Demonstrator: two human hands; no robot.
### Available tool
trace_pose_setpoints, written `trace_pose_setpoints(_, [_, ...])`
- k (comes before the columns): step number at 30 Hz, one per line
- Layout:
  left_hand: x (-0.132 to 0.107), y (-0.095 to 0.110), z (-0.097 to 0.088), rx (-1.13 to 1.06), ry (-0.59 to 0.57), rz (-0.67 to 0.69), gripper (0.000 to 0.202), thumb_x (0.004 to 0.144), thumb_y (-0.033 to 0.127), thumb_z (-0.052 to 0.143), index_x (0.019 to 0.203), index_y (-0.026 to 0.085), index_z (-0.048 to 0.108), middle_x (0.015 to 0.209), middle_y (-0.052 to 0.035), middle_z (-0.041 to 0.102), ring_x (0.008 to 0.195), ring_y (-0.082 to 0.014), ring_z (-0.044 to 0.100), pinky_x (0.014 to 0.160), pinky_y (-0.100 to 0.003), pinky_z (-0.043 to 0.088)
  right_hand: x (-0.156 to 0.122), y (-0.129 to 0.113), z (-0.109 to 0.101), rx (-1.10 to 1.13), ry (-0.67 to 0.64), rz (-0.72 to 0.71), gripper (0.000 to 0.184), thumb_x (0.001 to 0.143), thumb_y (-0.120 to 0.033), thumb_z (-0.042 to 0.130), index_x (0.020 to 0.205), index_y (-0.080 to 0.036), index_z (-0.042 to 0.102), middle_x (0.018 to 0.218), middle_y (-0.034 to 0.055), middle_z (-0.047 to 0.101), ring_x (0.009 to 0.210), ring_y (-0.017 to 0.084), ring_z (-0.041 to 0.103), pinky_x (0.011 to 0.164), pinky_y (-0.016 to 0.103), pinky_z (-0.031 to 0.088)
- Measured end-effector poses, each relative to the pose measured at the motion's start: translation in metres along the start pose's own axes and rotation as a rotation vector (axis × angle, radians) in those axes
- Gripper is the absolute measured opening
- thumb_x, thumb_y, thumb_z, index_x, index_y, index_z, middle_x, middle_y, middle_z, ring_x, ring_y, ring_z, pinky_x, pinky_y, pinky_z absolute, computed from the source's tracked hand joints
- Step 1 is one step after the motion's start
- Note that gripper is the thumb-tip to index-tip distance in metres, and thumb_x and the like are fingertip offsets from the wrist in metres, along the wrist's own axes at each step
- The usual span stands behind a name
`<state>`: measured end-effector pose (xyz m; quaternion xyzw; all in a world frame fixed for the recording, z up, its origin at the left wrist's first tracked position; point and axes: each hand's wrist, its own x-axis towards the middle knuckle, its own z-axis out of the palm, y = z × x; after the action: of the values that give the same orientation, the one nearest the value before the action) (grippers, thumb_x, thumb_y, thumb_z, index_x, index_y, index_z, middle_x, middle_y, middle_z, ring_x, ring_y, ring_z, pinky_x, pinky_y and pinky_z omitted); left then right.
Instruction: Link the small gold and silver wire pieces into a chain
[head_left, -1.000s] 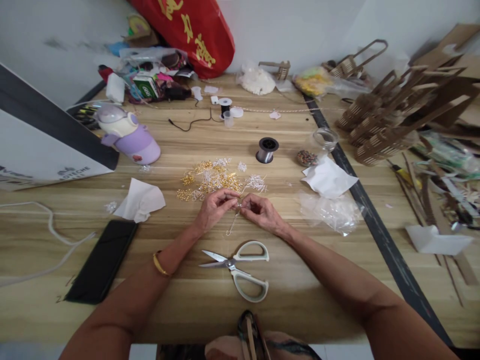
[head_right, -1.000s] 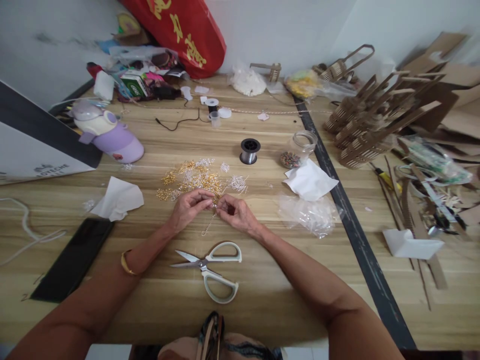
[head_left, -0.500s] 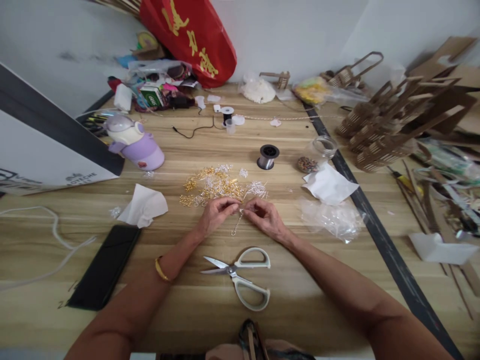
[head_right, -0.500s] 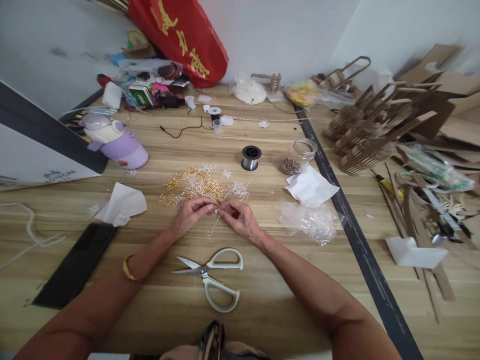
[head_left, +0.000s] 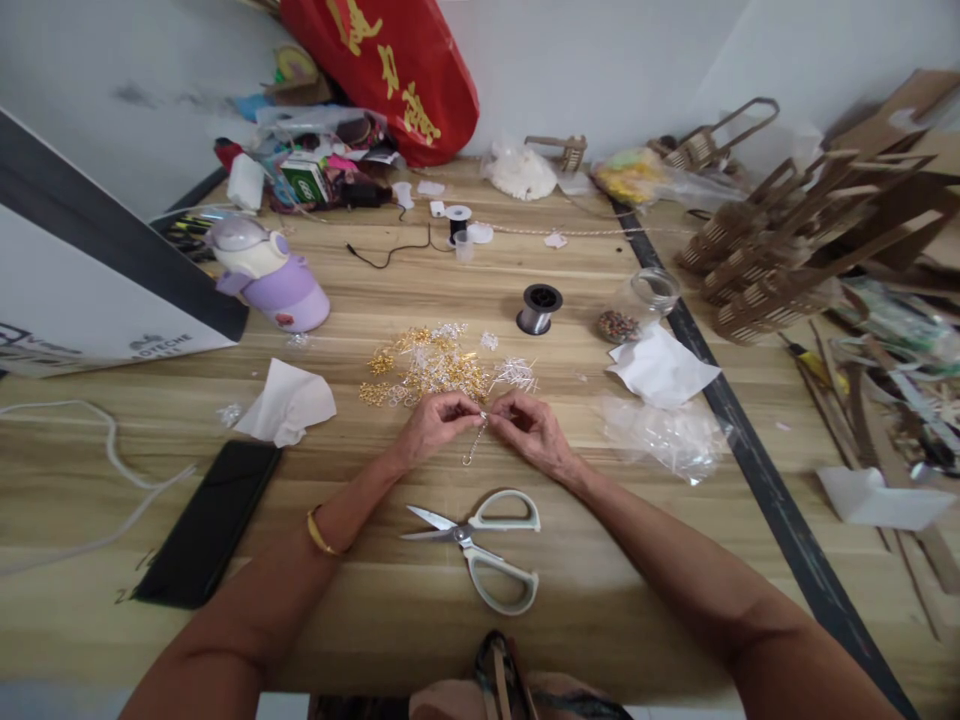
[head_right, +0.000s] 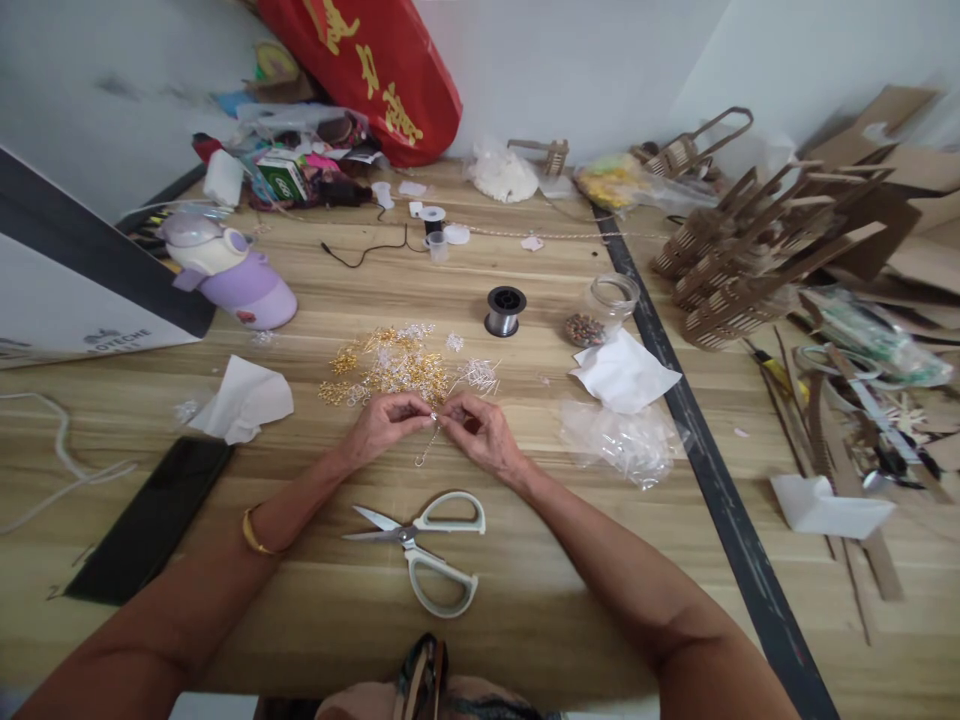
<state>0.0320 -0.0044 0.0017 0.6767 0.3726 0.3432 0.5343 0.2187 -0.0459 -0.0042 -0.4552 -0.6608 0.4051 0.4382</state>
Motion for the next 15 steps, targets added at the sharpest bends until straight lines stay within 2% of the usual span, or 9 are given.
trace_pose_setpoints(4, [0.0007,0.0017,-0.0019,-0.018,0.005,-0.014,0.020,0.070,0.031,0.073,0.074,0.013,0.069,0.071,-0.0045,0.068,0.067,-0.0140,0.060,0.065,-0.025,0.047,0.0002,-0.0014,0.0002,0.000,0.001,-0.004,0.018,0.085,-0.034,0.059,0.081,-0.017,0.059,0.070,0.0005,0.057,0.062,0.011,0.050,0.056,0.024,0.038])
trace_pose_setpoints(11, [-0.0004,0.0082,-0.0053,-0.066,-0.091,-0.106,0.026,0.079,0.038,0.063,0.073,0.013,0.068,0.065,-0.0011,0.064,0.060,-0.0103,0.054,0.060,-0.022,0.045,0.0000,-0.0014,-0.0005,-0.002,0.000,0.025,0.018,0.086,-0.034,0.057,0.081,-0.016,0.058,0.069,-0.0002,0.054,0.061,0.011,0.047,0.055,0.023,0.037])
trace_pose_setpoints(15, [-0.0007,0.0038,-0.0061,-0.105,-0.111,-0.113,0.026,0.079,0.038,0.062,0.080,0.013,0.069,0.069,-0.0027,0.066,0.062,-0.0111,0.056,0.062,-0.023,0.047,0.0001,-0.0008,-0.0006,0.001,-0.010,0.033,0.020,0.086,-0.036,0.056,0.081,-0.016,0.058,0.066,-0.0010,0.052,0.059,0.010,0.045,0.054,0.023,0.036])
